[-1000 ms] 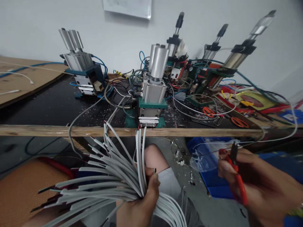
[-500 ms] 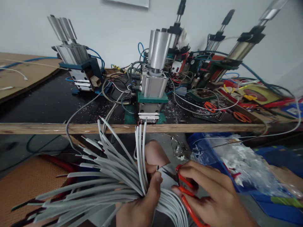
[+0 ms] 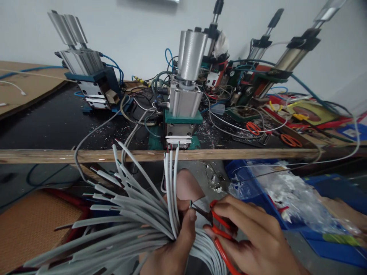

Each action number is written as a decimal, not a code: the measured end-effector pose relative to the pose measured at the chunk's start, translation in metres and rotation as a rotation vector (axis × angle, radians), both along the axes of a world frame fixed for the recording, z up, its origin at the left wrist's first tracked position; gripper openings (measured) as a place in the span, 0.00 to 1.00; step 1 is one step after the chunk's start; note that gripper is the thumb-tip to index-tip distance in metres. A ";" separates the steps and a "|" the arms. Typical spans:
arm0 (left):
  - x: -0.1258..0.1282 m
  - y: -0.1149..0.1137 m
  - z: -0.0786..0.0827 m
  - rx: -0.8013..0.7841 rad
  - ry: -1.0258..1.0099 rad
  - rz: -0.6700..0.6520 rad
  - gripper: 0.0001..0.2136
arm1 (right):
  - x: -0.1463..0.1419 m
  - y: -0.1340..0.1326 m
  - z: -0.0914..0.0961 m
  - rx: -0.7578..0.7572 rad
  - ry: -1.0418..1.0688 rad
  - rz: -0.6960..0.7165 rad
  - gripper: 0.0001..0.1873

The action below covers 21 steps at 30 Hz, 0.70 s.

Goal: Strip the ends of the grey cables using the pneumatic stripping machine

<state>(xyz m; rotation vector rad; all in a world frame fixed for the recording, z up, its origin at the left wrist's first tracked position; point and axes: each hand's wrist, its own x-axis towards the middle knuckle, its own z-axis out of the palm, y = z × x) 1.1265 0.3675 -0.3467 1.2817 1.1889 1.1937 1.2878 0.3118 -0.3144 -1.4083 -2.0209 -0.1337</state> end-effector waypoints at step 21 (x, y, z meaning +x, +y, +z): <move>0.003 0.000 0.012 -0.061 -0.022 -0.032 0.09 | 0.016 0.006 0.007 0.094 -0.273 0.061 0.08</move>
